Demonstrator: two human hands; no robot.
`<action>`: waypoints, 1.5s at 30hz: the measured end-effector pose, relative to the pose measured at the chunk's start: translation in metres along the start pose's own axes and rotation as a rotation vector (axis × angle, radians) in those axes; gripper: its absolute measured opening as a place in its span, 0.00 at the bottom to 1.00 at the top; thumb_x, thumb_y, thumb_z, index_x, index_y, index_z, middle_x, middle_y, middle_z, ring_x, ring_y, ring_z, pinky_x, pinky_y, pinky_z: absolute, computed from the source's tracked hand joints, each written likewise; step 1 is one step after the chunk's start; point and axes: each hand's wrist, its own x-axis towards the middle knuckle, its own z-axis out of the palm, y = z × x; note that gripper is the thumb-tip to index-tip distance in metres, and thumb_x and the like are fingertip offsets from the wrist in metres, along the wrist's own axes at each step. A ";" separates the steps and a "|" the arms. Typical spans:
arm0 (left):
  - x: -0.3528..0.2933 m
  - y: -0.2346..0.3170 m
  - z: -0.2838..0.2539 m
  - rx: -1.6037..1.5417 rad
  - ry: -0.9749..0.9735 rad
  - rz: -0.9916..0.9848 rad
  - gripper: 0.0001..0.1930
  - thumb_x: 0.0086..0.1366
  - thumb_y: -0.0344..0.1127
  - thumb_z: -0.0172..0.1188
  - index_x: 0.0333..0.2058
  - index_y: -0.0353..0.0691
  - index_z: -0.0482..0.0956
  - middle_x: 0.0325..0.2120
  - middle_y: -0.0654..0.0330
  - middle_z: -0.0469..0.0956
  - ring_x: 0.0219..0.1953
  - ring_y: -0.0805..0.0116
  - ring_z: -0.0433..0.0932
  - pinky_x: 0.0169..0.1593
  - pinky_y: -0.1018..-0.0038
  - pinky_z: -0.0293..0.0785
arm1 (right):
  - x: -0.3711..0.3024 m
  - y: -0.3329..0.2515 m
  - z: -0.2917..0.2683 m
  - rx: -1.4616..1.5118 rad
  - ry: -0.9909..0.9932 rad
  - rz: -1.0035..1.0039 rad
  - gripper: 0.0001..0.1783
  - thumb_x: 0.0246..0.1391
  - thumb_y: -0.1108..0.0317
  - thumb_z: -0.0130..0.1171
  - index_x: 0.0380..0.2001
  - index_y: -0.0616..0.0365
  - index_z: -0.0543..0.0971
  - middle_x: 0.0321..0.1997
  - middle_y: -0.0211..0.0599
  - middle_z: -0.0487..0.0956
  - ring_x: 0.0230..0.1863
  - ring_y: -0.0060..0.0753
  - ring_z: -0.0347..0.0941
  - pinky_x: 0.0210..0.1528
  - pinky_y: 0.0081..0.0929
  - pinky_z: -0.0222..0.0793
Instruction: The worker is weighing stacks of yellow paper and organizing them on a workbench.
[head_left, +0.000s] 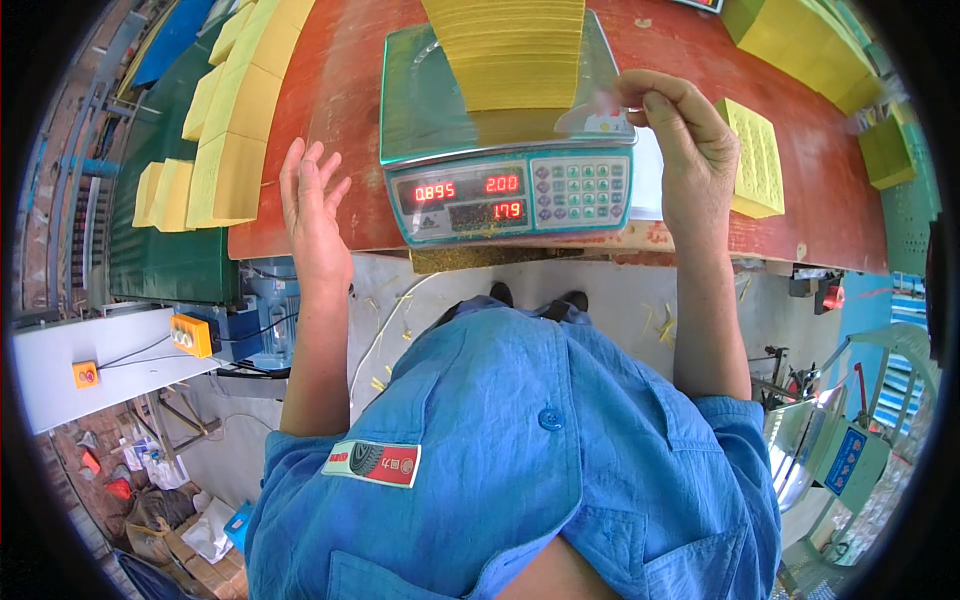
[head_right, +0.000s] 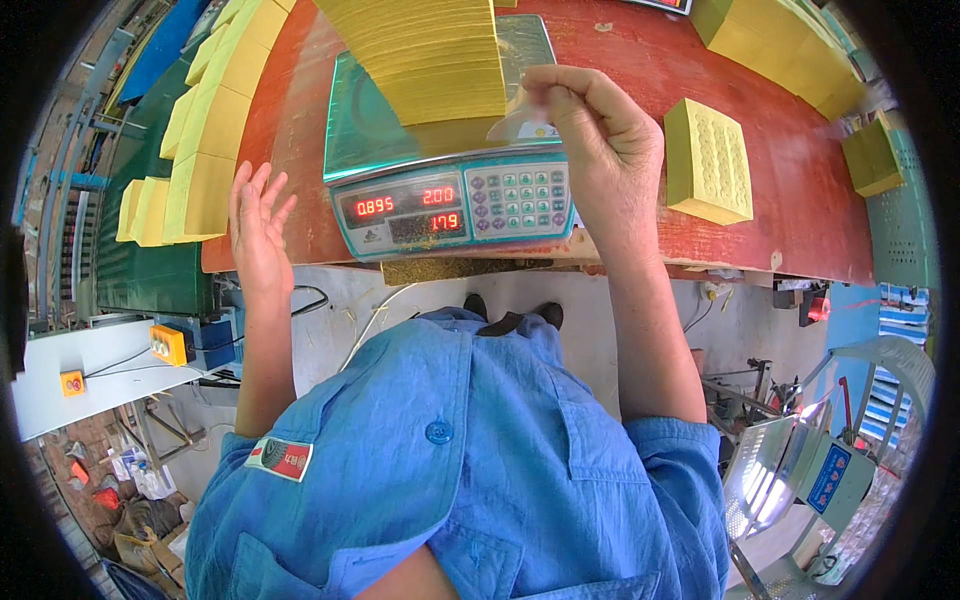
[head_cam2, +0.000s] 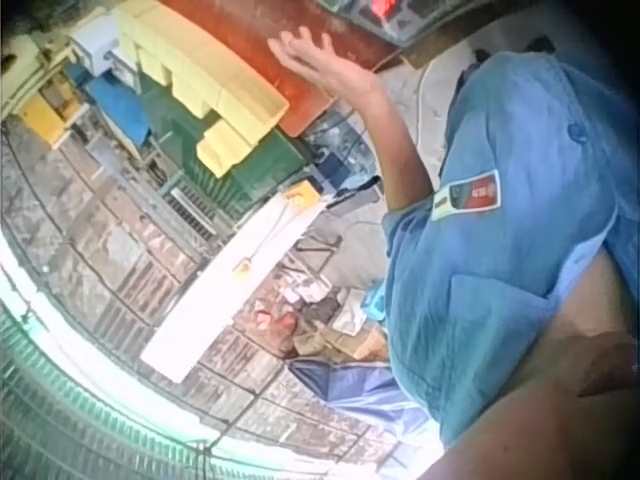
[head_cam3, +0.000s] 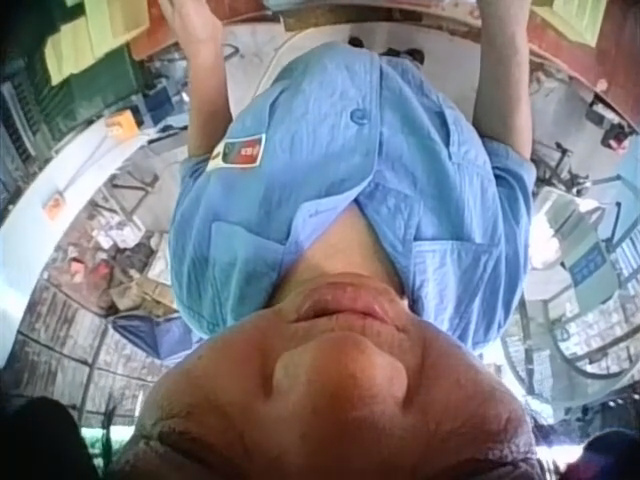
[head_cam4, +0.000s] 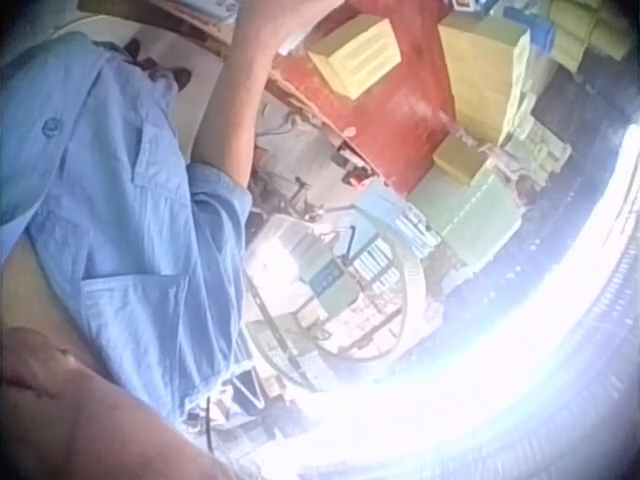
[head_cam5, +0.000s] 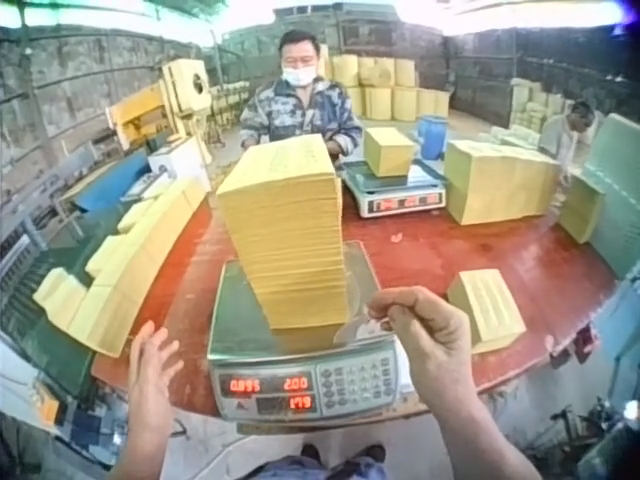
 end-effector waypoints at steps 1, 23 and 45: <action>0.002 -0.001 0.000 -0.042 -0.013 -0.022 0.29 0.75 0.49 0.41 0.67 0.37 0.55 0.64 0.45 0.61 0.65 0.54 0.64 0.64 0.58 0.63 | 0.000 0.001 -0.002 -0.005 0.008 0.009 0.12 0.63 0.75 0.51 0.43 0.64 0.82 0.38 0.35 0.83 0.41 0.20 0.77 0.48 0.21 0.73; 0.165 0.136 0.112 -0.283 -0.551 -0.288 0.37 0.65 0.61 0.53 0.62 0.37 0.64 0.57 0.53 0.70 0.56 0.62 0.71 0.57 0.56 0.69 | 0.161 0.133 0.065 0.312 0.013 0.308 0.24 0.67 0.55 0.46 0.51 0.66 0.76 0.47 0.42 0.81 0.50 0.30 0.74 0.54 0.28 0.67; 0.151 0.117 0.079 -0.103 -0.756 -0.530 0.28 0.67 0.51 0.56 0.59 0.40 0.70 0.52 0.58 0.77 0.53 0.67 0.76 0.55 0.69 0.72 | -0.064 0.064 0.039 0.169 0.117 0.465 0.14 0.62 0.67 0.53 0.48 0.64 0.75 0.35 0.34 0.80 0.36 0.26 0.77 0.39 0.25 0.73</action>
